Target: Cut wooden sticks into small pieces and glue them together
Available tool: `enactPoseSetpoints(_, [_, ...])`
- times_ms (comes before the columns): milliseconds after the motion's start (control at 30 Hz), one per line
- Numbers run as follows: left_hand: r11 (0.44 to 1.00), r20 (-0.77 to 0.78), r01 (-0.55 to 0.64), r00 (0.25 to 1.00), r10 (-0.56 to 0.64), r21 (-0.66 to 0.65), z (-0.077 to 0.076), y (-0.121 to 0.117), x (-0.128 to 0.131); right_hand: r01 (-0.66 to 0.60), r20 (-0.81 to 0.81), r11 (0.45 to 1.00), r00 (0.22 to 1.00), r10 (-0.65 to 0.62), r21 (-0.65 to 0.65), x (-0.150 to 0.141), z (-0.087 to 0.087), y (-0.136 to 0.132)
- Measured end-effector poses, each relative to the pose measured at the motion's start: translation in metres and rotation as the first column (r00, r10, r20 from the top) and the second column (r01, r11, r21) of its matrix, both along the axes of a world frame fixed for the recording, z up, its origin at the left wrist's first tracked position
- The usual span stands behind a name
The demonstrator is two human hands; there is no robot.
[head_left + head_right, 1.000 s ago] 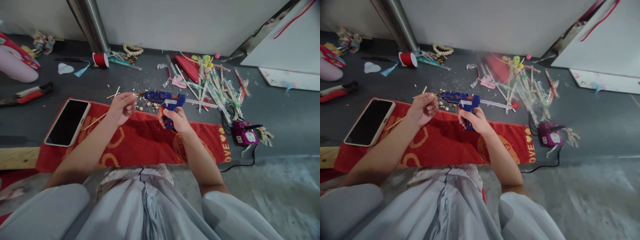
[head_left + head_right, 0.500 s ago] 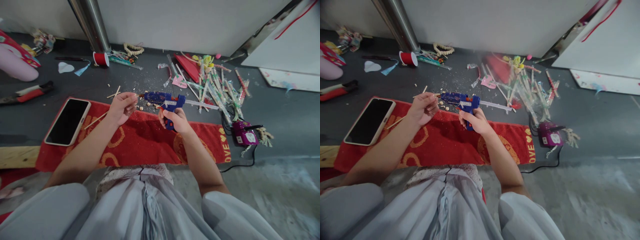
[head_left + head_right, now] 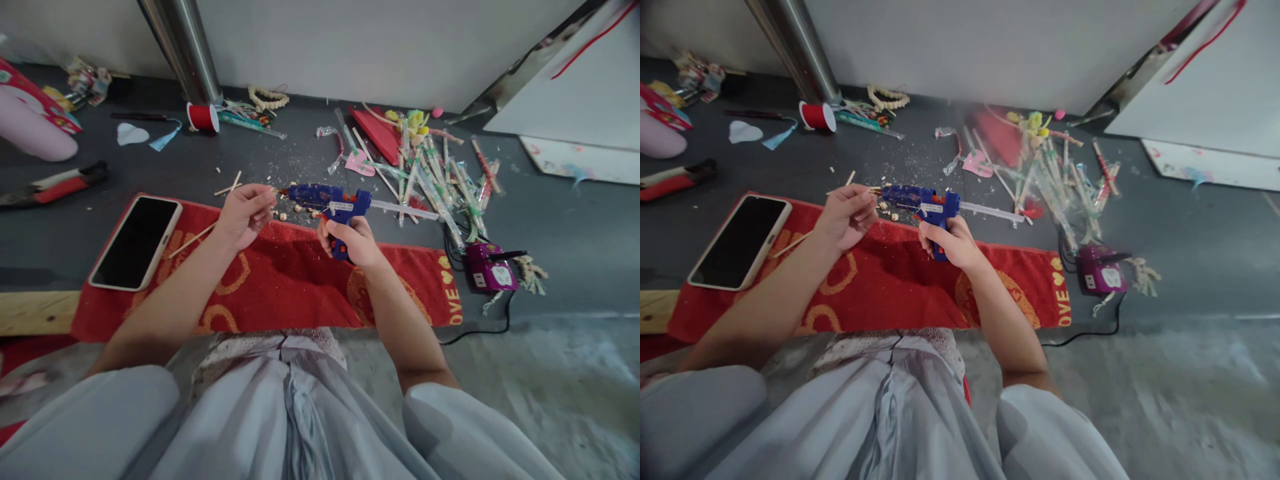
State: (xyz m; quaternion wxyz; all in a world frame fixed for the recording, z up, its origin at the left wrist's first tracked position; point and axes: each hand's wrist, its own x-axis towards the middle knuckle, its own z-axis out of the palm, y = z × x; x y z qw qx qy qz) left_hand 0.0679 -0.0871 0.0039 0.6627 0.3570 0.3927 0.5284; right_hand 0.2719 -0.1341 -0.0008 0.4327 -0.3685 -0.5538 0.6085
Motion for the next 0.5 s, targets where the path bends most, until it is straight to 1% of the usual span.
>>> enactPoseSetpoints(133, [1.0, -0.01, 0.005, 1.0, -0.005, 0.019, -0.0008, 0.0005, -0.0003, 0.002, 0.0, 1.0, 1.0, -0.002, 0.002, 0.0007, -0.0008, 0.0001])
enactPoseSetpoints(500, [1.0, 0.032, 0.005, 0.999, -0.005, 0.029, -0.0019, 0.0007, -0.0003, -0.002, -0.017, 1.0, 1.0, 0.002, 0.023, 0.0012, -0.0014, -0.0007])
